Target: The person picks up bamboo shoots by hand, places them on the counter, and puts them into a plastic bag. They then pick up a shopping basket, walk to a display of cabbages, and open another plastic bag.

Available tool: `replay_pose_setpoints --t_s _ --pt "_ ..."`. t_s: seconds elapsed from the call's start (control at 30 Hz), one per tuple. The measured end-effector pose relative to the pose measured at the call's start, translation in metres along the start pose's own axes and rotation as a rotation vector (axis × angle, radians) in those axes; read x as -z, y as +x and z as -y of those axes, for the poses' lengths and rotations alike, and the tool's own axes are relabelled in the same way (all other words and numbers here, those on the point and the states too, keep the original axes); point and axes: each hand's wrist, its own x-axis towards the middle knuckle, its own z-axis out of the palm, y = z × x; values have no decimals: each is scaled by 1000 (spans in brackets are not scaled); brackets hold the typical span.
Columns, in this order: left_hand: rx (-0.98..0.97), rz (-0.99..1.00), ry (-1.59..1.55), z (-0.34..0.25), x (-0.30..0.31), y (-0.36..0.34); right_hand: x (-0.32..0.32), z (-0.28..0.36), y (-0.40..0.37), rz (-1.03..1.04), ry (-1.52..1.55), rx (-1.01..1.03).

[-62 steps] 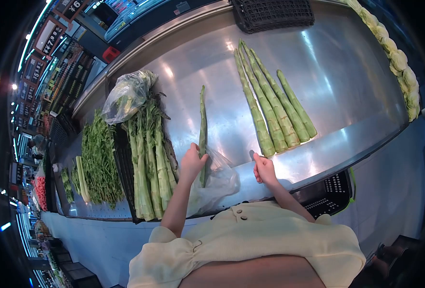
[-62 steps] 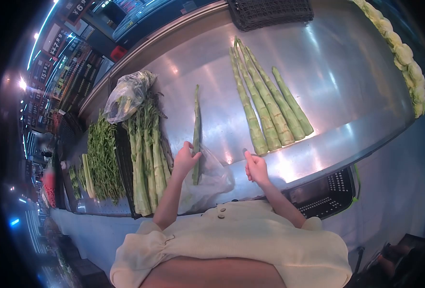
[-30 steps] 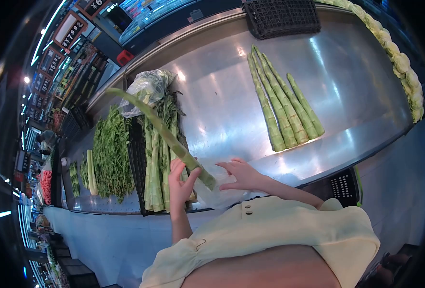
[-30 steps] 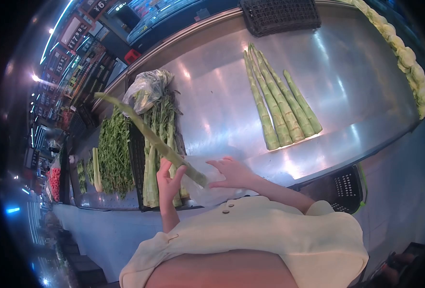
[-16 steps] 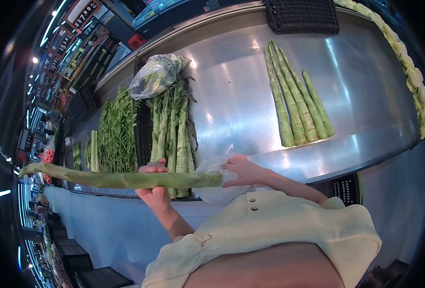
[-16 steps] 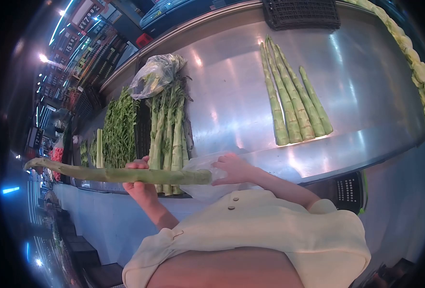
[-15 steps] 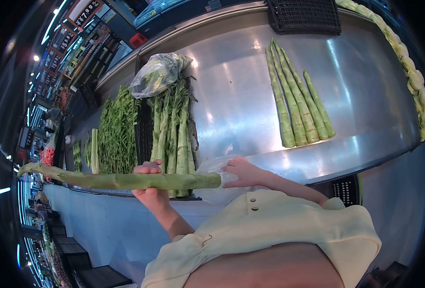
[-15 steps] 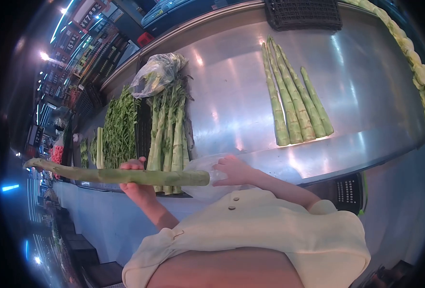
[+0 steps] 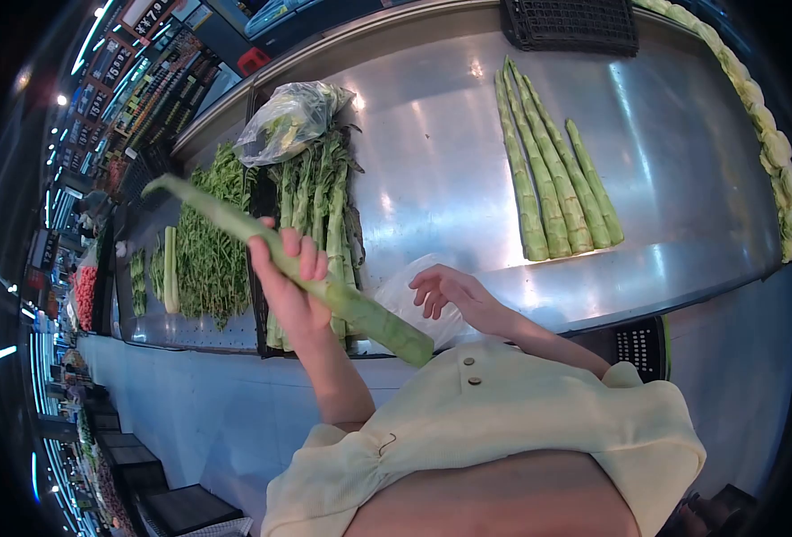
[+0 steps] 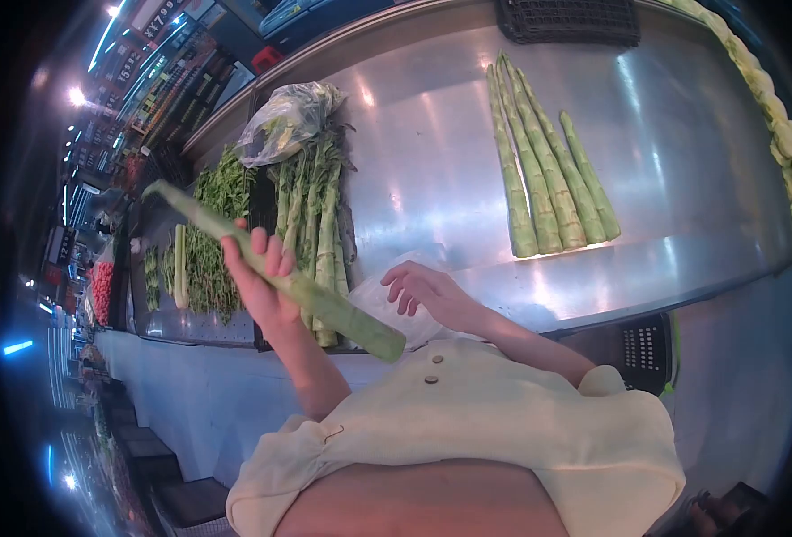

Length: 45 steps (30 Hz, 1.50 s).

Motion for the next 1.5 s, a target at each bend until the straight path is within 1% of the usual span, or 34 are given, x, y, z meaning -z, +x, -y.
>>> replay_pose_setpoints --t_s 0.03,0.07,0.13,0.17,0.2,0.23,0.27,0.3,0.33,0.37,0.4,0.43,0.47,0.5,0.53,0.57,0.6,0.63,0.7,0.77,0.83,0.87,0.9,0.97,1.0,1.07,1.13,1.2,1.23,1.3,1.37,1.43,1.5 --pt "72 -101 134 17 -4 6 0 10 -6 79 302 -68" --pt "167 -141 213 33 -4 15 -4 21 -13 75 296 -74" --pt "302 -137 343 70 -1 32 -15 35 -27 -60 -189 -97" --pt "363 -146 377 88 0 40 -15 35 -31 -62 -197 -100" --pt "425 -153 411 105 1 47 -14 33 -35 -164 -295 -129" --pt "424 -145 404 122 2 54 -11 29 -39 -269 -393 -157" --pt "495 -139 390 138 3 60 -7 17 -44 -275 -401 -155" --pt "566 -132 379 154 4 65 1 -2 -49 -396 -296 -111" --pt "568 -124 375 169 4 70 10 -18 -53 -514 -188 -65" --pt "580 -76 467 184 4 75 21 -32 -56 -521 -193 -61" --pt "591 -27 560 200 5 80 33 -43 -59 -679 -32 -40" --pt "593 -19 559 219 9 85 39 -48 -62 -834 135 -19" --pt "543 53 636 240 16 90 42 -45 -60 -951 339 -14" --pt "493 126 711 260 23 93 50 -47 -61 -958 340 -12" --pt "499 131 713 277 29 97 60 -51 -65 -954 407 -22" --pt "416 162 858 294 35 101 67 -54 -67 -949 474 -31" --pt "328 196 1000 303 37 103 67 -49 -66 -992 428 -129" --pt "330 210 1001 309 41 104 65 -53 -64 -1001 432 -120" --pt "371 290 1132 320 43 108 60 -69 -62 -1080 297 -48" --pt "337 301 1117 328 44 106 64 -80 -65 -1119 289 -49" --pt "311 312 1113 331 46 104 69 -86 -68 -1083 422 -141" --pt "288 304 1122 333 47 104 75 -91 -73 -1008 588 -62" --pt "265 292 1128 333 45 105 75 -93 -71 -1017 594 -54" --pt "245 298 1153 334 41 107 74 -97 -71 -1139 567 -100" --pt "228 291 1178 331 39 105 72 -97 -71 -1148 576 -104" --pt "259 290 1133 328 33 106 71 -95 -68 -1205 662 -58" --pt "292 283 1085 336 36 111 71 -92 -65 -1242 648 -83" --pt "194 298 1124 348 45 117 69 -88 -64 -1313 654 -87" --pt "214 297 1133 346 44 117 68 -90 -64 -1322 667 -103" --pt "315 341 1043 347 45 116 69 -95 -68 -1320 607 -124" --pt "325 354 1090 351 49 115 72 -98 -70 -1320 575 -137" --pt "106 514 1134 357 60 113 70 -104 -70 -1330 519 -125" --pt "153 508 1179 356 61 114 69 -108 -71 -1339 521 -117"
